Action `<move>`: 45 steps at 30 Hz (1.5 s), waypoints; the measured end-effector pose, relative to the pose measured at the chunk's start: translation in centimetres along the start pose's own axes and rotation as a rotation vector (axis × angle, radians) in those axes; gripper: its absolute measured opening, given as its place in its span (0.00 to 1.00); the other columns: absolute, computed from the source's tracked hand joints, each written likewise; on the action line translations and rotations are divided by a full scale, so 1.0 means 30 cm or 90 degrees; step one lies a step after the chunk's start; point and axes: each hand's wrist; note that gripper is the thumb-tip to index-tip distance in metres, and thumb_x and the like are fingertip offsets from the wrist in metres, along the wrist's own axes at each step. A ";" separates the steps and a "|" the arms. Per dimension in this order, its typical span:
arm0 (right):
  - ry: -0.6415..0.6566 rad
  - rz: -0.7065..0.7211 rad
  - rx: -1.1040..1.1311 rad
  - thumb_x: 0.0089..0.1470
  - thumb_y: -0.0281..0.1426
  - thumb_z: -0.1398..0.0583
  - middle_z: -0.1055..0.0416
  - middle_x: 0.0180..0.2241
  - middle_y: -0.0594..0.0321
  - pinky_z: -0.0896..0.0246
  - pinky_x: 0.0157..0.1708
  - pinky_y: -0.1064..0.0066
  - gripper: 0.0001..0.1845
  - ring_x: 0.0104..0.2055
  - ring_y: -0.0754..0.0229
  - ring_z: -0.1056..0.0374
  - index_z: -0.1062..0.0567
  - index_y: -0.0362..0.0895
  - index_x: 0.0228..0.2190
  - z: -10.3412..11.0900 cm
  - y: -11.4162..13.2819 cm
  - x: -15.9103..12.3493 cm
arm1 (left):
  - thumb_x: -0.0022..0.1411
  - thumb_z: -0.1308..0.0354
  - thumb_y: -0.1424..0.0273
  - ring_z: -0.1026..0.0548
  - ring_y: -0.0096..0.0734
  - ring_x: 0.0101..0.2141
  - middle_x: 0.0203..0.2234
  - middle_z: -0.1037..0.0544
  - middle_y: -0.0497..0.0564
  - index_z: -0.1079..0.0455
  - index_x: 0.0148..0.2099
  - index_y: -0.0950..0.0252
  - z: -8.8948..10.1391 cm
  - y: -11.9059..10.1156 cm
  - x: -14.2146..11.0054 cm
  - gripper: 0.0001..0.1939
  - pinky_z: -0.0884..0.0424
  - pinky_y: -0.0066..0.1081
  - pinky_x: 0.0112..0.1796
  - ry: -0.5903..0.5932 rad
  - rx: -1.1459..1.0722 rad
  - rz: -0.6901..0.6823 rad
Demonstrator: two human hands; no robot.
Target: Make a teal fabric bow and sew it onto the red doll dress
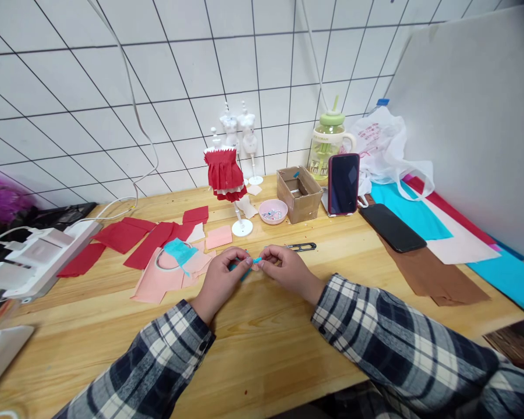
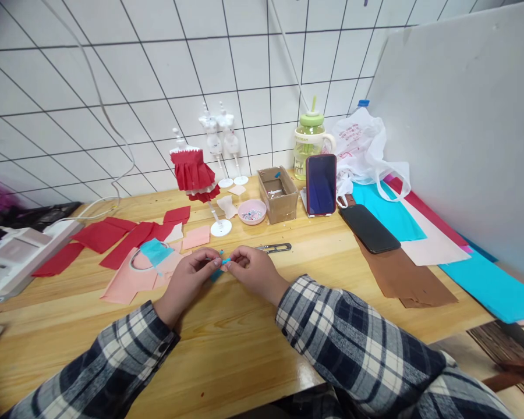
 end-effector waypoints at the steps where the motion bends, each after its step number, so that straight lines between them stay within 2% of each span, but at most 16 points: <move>1: -0.003 0.006 -0.003 0.49 0.33 0.40 0.29 0.25 0.67 0.43 0.28 0.75 0.06 0.27 0.66 0.36 0.28 0.42 0.27 0.000 -0.001 0.000 | 0.58 0.42 0.61 0.29 0.32 0.31 0.29 0.25 0.51 0.29 0.32 0.65 0.000 -0.001 0.000 0.11 0.33 0.31 0.34 0.003 0.007 -0.004; 7: -0.014 0.009 -0.028 0.51 0.30 0.42 0.28 0.24 0.67 0.44 0.27 0.75 0.06 0.26 0.67 0.36 0.28 0.42 0.25 0.006 -0.006 0.000 | 0.59 0.41 0.61 0.28 0.32 0.31 0.27 0.25 0.49 0.28 0.31 0.64 0.003 -0.021 -0.003 0.11 0.34 0.30 0.35 0.052 0.062 -0.051; 13: -0.045 -0.017 -0.002 0.51 0.33 0.41 0.30 0.23 0.67 0.43 0.27 0.74 0.06 0.24 0.66 0.37 0.29 0.42 0.26 0.009 -0.007 0.004 | 0.59 0.43 0.59 0.27 0.35 0.33 0.30 0.23 0.52 0.27 0.33 0.65 0.004 -0.019 -0.003 0.14 0.32 0.32 0.37 0.025 0.026 -0.013; 18: -0.043 -0.006 0.019 0.51 0.34 0.41 0.27 0.26 0.65 0.40 0.29 0.73 0.07 0.27 0.65 0.34 0.28 0.43 0.29 0.008 -0.016 0.006 | 0.56 0.39 0.59 0.26 0.36 0.34 0.31 0.22 0.52 0.26 0.34 0.64 0.001 -0.005 -0.002 0.13 0.31 0.33 0.37 0.015 0.023 0.009; 21: -0.054 0.010 -0.002 0.53 0.35 0.41 0.26 0.30 0.64 0.39 0.31 0.72 0.10 0.29 0.64 0.33 0.26 0.43 0.35 0.013 -0.023 0.008 | 0.56 0.39 0.58 0.27 0.35 0.33 0.30 0.22 0.52 0.27 0.34 0.65 0.001 -0.002 -0.002 0.13 0.31 0.32 0.36 0.007 -0.004 0.019; 23: -0.085 0.019 -0.055 0.54 0.34 0.42 0.27 0.32 0.64 0.39 0.31 0.71 0.12 0.28 0.64 0.34 0.26 0.43 0.40 0.025 -0.023 0.012 | 0.55 0.39 0.58 0.27 0.33 0.32 0.29 0.23 0.51 0.27 0.33 0.65 0.001 -0.003 -0.002 0.14 0.32 0.31 0.35 -0.019 -0.029 0.032; 25: -0.106 0.053 -0.168 0.54 0.31 0.42 0.27 0.33 0.63 0.39 0.35 0.69 0.12 0.31 0.63 0.34 0.26 0.44 0.41 0.046 -0.019 0.017 | 0.54 0.37 0.58 0.28 0.31 0.29 0.28 0.24 0.49 0.28 0.33 0.65 0.000 -0.006 -0.002 0.14 0.33 0.29 0.32 -0.043 -0.077 0.064; 27: -0.094 0.106 -0.320 0.53 0.28 0.40 0.27 0.34 0.62 0.41 0.42 0.66 0.09 0.38 0.59 0.34 0.24 0.44 0.38 0.070 -0.013 0.021 | 0.53 0.37 0.57 0.30 0.28 0.25 0.25 0.25 0.48 0.29 0.34 0.65 -0.001 -0.009 -0.002 0.15 0.36 0.27 0.27 -0.029 -0.153 0.113; 29: -0.072 0.125 -0.440 0.52 0.28 0.39 0.27 0.36 0.60 0.43 0.46 0.63 0.10 0.42 0.57 0.35 0.23 0.44 0.38 0.090 -0.009 0.022 | 0.53 0.36 0.57 0.30 0.26 0.24 0.25 0.24 0.47 0.29 0.34 0.65 -0.001 -0.010 0.000 0.16 0.37 0.26 0.26 0.007 -0.215 0.152; 31: -0.053 0.118 -0.509 0.53 0.29 0.39 0.28 0.38 0.58 0.44 0.47 0.63 0.12 0.45 0.55 0.36 0.23 0.45 0.41 0.101 -0.007 0.019 | 0.53 0.36 0.57 0.28 0.28 0.26 0.27 0.23 0.49 0.29 0.34 0.66 0.005 -0.008 0.004 0.16 0.35 0.27 0.28 0.019 -0.210 0.157; 34: -0.033 0.109 -0.549 0.55 0.29 0.41 0.28 0.40 0.57 0.45 0.49 0.64 0.12 0.47 0.55 0.37 0.22 0.46 0.42 0.102 -0.007 0.014 | 0.53 0.36 0.56 0.26 0.33 0.32 0.31 0.21 0.51 0.27 0.35 0.66 0.023 -0.004 0.014 0.17 0.32 0.29 0.32 -0.029 -0.119 0.128; 39: 0.008 0.116 -0.534 0.56 0.28 0.42 0.26 0.40 0.56 0.44 0.49 0.63 0.13 0.46 0.55 0.36 0.22 0.45 0.42 0.089 -0.010 0.010 | 0.55 0.39 0.56 0.27 0.31 0.30 0.29 0.21 0.49 0.27 0.35 0.65 0.049 -0.005 0.021 0.16 0.33 0.28 0.30 -0.107 -0.074 0.117; 42: 0.017 0.136 -0.443 0.53 0.25 0.41 0.24 0.41 0.58 0.43 0.49 0.63 0.21 0.45 0.56 0.34 0.27 0.45 0.49 0.081 -0.012 0.010 | 0.56 0.39 0.58 0.27 0.31 0.31 0.29 0.22 0.48 0.28 0.34 0.65 0.044 -0.009 0.016 0.14 0.32 0.28 0.34 -0.141 -0.061 0.079; 44: -0.008 0.145 -0.357 0.53 0.23 0.42 0.23 0.41 0.60 0.42 0.49 0.65 0.25 0.45 0.58 0.32 0.31 0.44 0.54 0.077 -0.010 0.011 | 0.57 0.39 0.59 0.26 0.32 0.33 0.31 0.21 0.49 0.28 0.34 0.64 0.036 -0.011 0.011 0.12 0.32 0.29 0.36 -0.152 -0.025 0.040; 45: -0.027 0.145 -0.319 0.53 0.23 0.43 0.22 0.40 0.61 0.41 0.47 0.66 0.25 0.44 0.59 0.31 0.31 0.44 0.53 0.077 -0.008 0.012 | 0.57 0.40 0.60 0.26 0.33 0.34 0.31 0.21 0.49 0.28 0.35 0.64 0.033 -0.011 0.009 0.12 0.31 0.30 0.37 -0.154 0.002 0.017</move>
Point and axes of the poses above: each hand's wrist, its own x-axis towards the middle knuckle, its own z-axis out of the back of the hand, y = z × x
